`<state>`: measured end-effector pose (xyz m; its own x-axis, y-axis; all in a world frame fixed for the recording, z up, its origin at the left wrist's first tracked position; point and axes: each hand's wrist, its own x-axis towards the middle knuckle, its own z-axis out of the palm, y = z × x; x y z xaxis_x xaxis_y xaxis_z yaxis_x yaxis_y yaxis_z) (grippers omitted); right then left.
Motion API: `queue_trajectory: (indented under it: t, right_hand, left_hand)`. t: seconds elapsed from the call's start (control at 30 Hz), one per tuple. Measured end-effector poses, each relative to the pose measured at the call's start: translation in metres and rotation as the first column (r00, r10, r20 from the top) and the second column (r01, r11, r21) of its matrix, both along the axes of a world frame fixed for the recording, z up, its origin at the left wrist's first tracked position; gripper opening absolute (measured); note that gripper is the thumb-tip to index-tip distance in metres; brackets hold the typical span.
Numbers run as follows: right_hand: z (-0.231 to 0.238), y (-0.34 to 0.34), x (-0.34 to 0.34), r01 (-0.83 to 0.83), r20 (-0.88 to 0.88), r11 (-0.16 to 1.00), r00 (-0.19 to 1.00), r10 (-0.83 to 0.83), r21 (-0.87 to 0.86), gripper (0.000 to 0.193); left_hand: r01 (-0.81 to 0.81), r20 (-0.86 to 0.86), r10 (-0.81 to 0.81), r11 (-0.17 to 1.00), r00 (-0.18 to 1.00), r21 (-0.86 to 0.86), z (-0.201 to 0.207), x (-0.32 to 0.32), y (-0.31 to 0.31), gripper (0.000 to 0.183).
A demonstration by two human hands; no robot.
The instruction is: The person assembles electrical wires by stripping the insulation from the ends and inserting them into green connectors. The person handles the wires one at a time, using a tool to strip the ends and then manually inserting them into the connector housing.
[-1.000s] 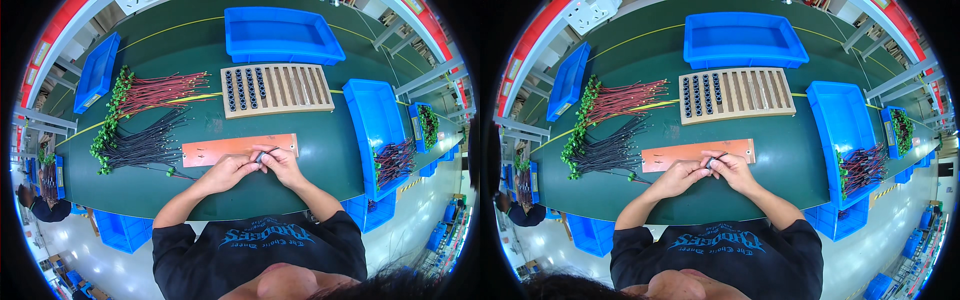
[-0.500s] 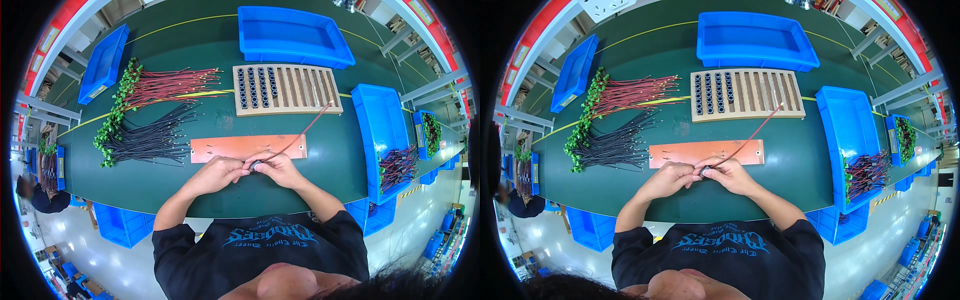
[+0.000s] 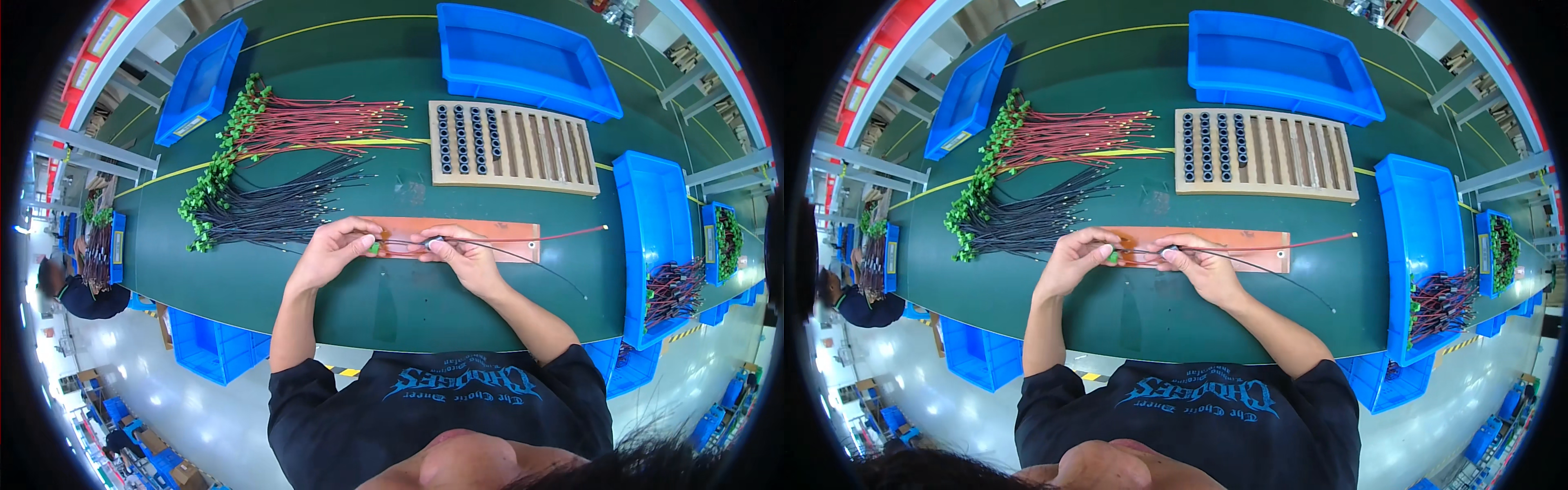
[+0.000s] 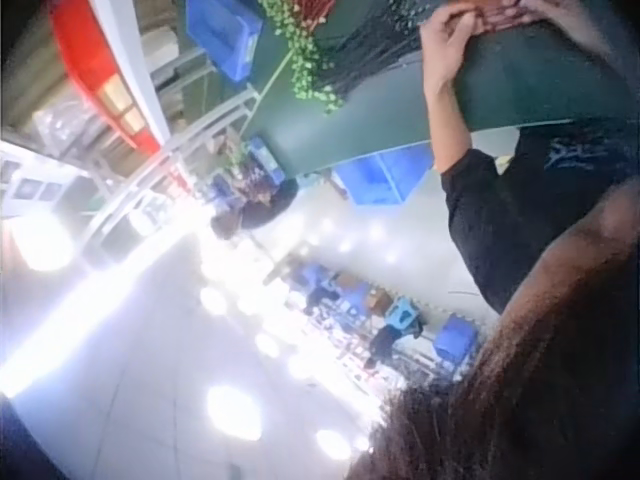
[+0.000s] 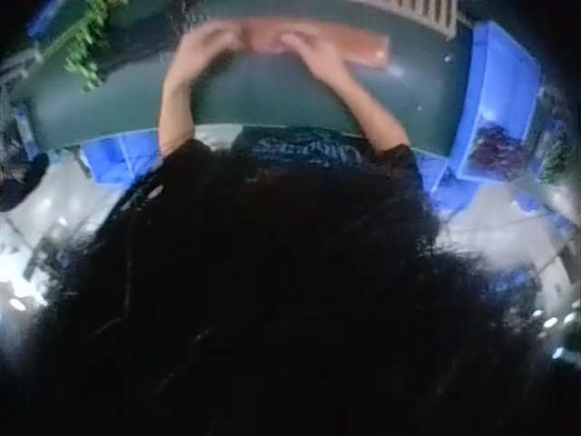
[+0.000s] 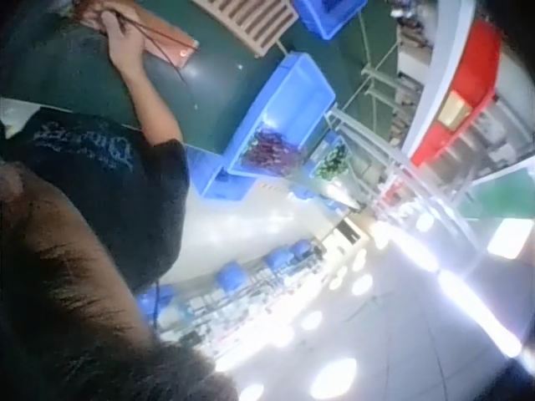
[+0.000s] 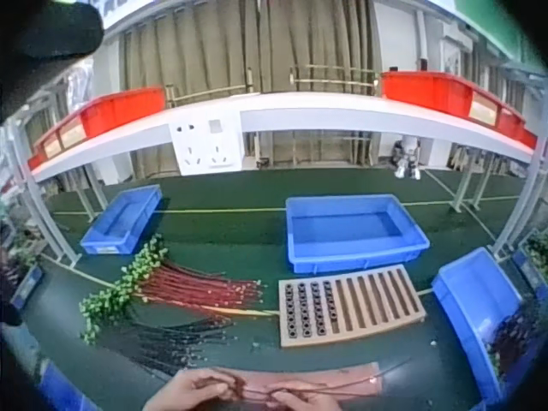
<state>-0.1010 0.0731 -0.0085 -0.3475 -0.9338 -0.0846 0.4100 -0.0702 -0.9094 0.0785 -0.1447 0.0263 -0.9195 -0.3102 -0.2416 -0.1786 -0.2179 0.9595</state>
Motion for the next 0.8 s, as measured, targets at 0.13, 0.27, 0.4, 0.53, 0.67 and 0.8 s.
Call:
queue_trajectory:
  t: [0.13, 0.27, 0.4, 0.53, 0.67, 0.8]
  right_hand:
    - [-0.011, -0.001, 0.005, 0.028, 0.029, 0.999, 0.999, -0.027, -0.046, 0.025]
    - [-0.008, -0.001, 0.003, 0.037, 0.018, 0.998, 0.999, -0.036, -0.057, 0.024]
    - [-0.008, -0.002, 0.003, 0.056, 0.004, 0.997, 0.998, -0.056, -0.048, 0.024]
    - [-0.010, -0.003, 0.003, 0.054, 0.022, 0.996, 0.998, -0.052, -0.071, 0.023]
    - [-0.009, -0.004, 0.002, 0.065, 0.020, 0.994, 0.998, -0.063, -0.090, 0.021]
    - [-0.011, -0.005, 0.001, 0.071, 0.007, 0.990, 0.998, -0.070, -0.126, 0.019]
  left_hand:
    - [-0.050, 0.014, 0.051, 0.997, 0.999, -0.054, -0.016, 0.009, -0.010, 0.023]
    - [-0.073, -0.040, 0.068, 0.991, 0.997, -0.115, -0.015, 0.006, -0.015, 0.021]
    - [-0.160, -0.104, 0.153, 0.985, 0.983, -0.070, -0.022, 0.001, -0.008, 0.022]
    - [-0.235, -0.107, 0.212, 0.921, 0.971, -0.310, -0.029, -0.004, -0.001, 0.020]
    - [-0.241, -0.184, 0.160, 0.744, 0.970, -0.623, -0.026, -0.009, 0.003, 0.018]
    - [-0.260, -0.200, 0.168, 0.695, 0.965, -0.670, -0.020, -0.012, 0.008, 0.016]
